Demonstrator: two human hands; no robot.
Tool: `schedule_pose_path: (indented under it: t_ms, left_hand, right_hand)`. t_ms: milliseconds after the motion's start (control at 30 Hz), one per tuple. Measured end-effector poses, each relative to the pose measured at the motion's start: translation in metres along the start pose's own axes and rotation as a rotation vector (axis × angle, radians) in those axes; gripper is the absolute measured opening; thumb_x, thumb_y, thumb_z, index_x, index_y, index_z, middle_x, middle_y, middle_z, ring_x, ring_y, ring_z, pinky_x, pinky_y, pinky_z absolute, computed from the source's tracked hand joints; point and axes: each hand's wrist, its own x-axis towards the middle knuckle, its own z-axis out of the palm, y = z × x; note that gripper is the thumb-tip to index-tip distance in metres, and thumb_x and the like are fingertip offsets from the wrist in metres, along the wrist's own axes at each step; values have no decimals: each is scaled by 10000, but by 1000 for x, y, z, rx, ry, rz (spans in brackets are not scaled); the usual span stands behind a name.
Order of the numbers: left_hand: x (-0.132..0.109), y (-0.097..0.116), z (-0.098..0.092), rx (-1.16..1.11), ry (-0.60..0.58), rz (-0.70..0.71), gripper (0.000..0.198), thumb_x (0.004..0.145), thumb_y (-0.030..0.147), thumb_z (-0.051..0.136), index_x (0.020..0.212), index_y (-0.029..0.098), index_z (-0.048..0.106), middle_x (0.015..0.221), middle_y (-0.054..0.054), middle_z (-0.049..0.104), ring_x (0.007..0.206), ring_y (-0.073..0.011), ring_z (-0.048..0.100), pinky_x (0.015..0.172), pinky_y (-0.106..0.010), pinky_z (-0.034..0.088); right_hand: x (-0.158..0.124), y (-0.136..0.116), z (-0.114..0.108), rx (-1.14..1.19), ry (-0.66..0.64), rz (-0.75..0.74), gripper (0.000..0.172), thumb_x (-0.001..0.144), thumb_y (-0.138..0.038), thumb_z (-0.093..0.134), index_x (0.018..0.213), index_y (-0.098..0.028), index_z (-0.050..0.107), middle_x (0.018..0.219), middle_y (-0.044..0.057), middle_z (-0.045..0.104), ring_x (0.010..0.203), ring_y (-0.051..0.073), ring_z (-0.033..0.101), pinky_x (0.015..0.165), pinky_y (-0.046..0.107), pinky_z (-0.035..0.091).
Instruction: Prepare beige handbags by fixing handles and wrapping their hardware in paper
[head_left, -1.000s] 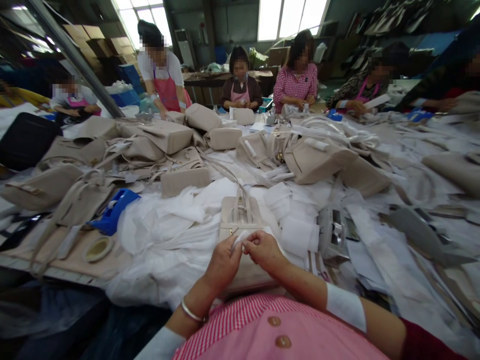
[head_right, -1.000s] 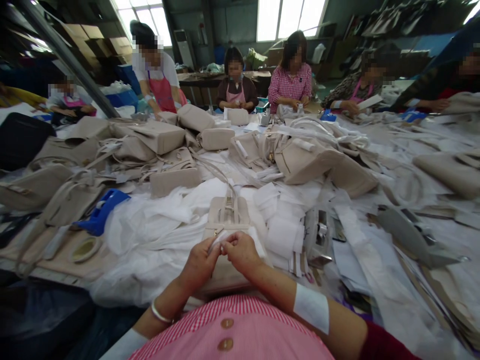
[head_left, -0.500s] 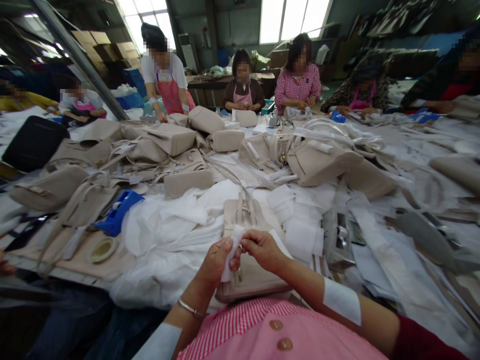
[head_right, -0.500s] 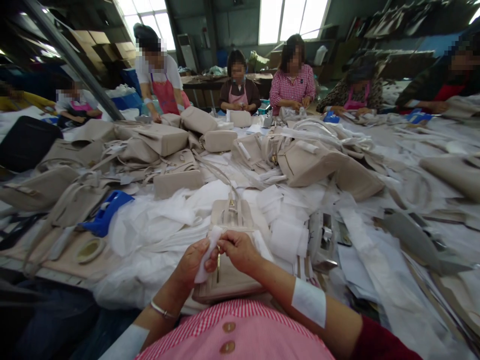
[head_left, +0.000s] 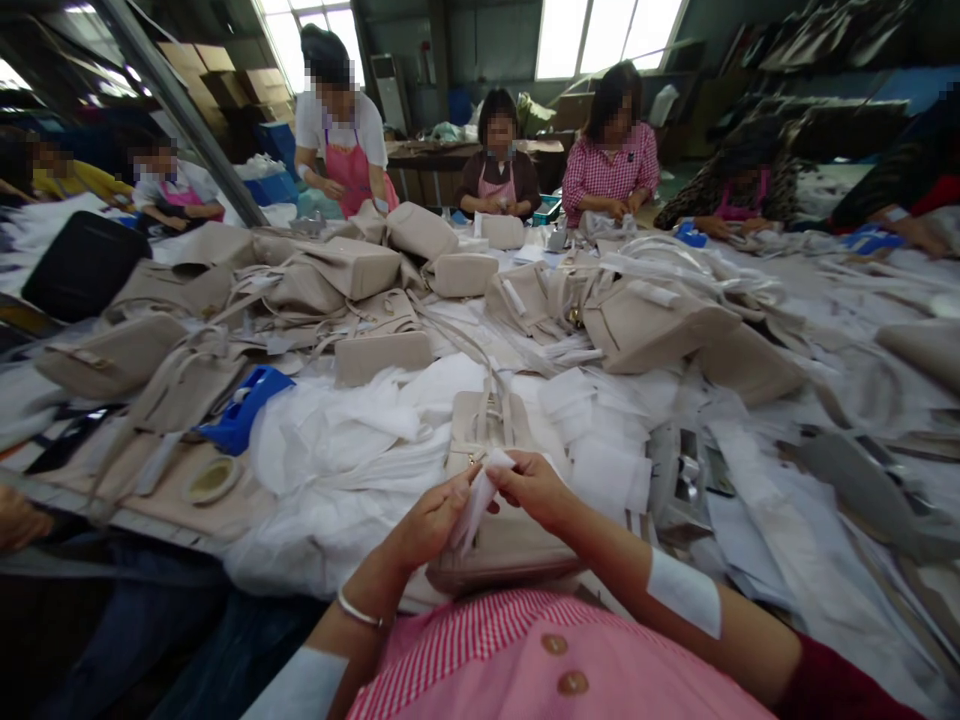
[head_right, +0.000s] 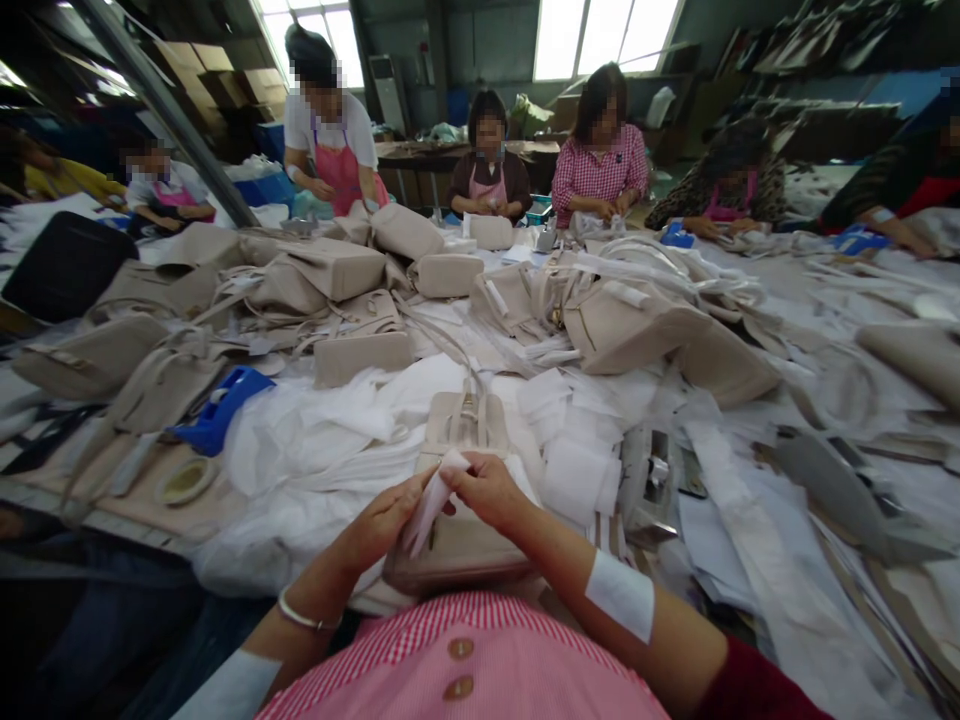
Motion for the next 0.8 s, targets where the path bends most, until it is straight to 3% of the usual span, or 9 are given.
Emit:
schedule_pose_path:
  t_ms: [100, 200, 333, 433, 567, 667, 800]
  left_hand:
    - [-11, -3, -11, 62, -43, -90, 501, 951, 495, 393, 1166, 137, 671, 993, -103, 706, 849, -195, 630, 801, -307, 496]
    - [-16, -8, -7, 154, -50, -124, 421, 920, 466, 460, 914, 138, 725, 942, -74, 704, 791, -179, 612, 741, -267, 480]
    - [-16, -16, 9, 232, 124, -139, 329, 893, 404, 501, 793, 138, 666, 719, -13, 628, 681, -152, 548, 635, -233, 416]
    - [-18, -19, 15, 252, 214, -116, 332, 906, 398, 475, 790, 138, 645, 699, -5, 598, 665, -145, 516, 618, -232, 386]
    - [-19, -16, 18, 244, 165, -69, 323, 925, 378, 435, 847, 148, 648, 768, -22, 628, 718, -158, 536, 662, -244, 406]
    - [-17, -14, 22, 318, 168, -22, 289, 917, 318, 421, 836, 154, 644, 811, -42, 634, 785, -181, 557, 722, -267, 428]
    - [-16, -14, 26, 423, 218, 49, 265, 903, 265, 414, 780, 157, 622, 825, -59, 622, 824, -195, 546, 777, -297, 433]
  right_hand:
    - [0, 1, -2, -3, 48, -1, 380, 770, -514, 644, 659, -158, 573, 485, -61, 406, 468, 81, 323, 462, 235, 230]
    - [0, 1, -1, -13, 61, 4, 397, 759, -528, 649, 640, -160, 560, 485, -62, 386, 473, 80, 300, 462, 241, 203]
    - [0, 7, -3, 22, 82, 16, 391, 781, -514, 642, 641, -162, 545, 482, -61, 400, 456, 75, 315, 453, 235, 213]
    - [-3, 13, -8, 85, -25, 34, 359, 772, -498, 672, 769, -143, 620, 558, -38, 508, 478, 78, 399, 464, 221, 284]
    - [-11, 15, -6, 50, -230, 63, 352, 689, -405, 767, 908, -137, 701, 799, 34, 680, 705, 147, 586, 656, 265, 462]
    - [-14, 16, 6, -20, -142, 71, 295, 678, -358, 761, 867, -133, 728, 826, 49, 715, 777, 189, 626, 749, 310, 491]
    - [-15, 21, 18, -104, 26, 84, 201, 728, -328, 692, 766, -132, 711, 742, 35, 699, 701, 173, 613, 670, 283, 485]
